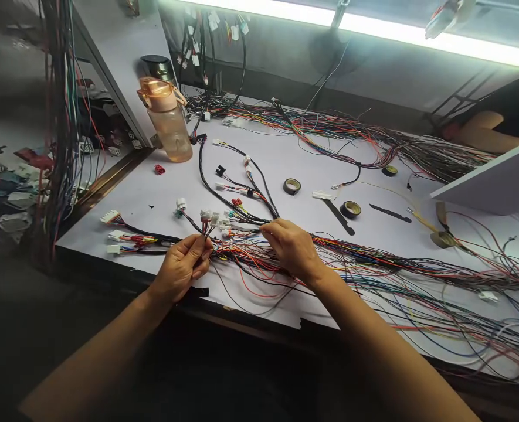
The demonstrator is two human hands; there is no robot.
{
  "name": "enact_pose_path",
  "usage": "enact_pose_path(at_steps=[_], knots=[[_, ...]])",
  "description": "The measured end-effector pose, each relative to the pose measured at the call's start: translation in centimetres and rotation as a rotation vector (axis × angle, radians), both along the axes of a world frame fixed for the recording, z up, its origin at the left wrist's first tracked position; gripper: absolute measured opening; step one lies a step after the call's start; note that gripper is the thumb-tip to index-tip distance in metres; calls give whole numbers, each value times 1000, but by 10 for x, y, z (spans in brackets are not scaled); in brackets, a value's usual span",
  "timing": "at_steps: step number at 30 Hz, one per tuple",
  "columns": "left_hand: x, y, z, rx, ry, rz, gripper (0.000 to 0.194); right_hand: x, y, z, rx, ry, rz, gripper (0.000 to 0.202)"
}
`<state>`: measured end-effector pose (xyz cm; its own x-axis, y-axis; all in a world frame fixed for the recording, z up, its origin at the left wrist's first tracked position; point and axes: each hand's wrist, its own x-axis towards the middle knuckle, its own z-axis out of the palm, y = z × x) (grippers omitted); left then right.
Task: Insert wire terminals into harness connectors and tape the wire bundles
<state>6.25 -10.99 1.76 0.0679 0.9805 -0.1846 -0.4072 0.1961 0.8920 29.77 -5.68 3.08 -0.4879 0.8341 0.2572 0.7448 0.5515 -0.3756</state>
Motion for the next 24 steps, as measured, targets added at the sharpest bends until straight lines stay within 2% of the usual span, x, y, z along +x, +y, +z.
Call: enact_pose_path(at_steps=[7,10,14,19,24], knots=[[-1,-1,1,-2,5,17,32,-12,26,-11,65,-313,28,20],[-1,-1,1,3,5,21,32,-9,36,-9,20,-188,3,15],[-2,0,2,-10,20,24,33,-7,50,-7,-54,36,-130,15],[-2,0,4,-89,47,76,35,-22,65,-12,-46,-22,-266,18],[0,1,13,-192,63,195,40,-23,74,-14,-67,-70,-226,19]])
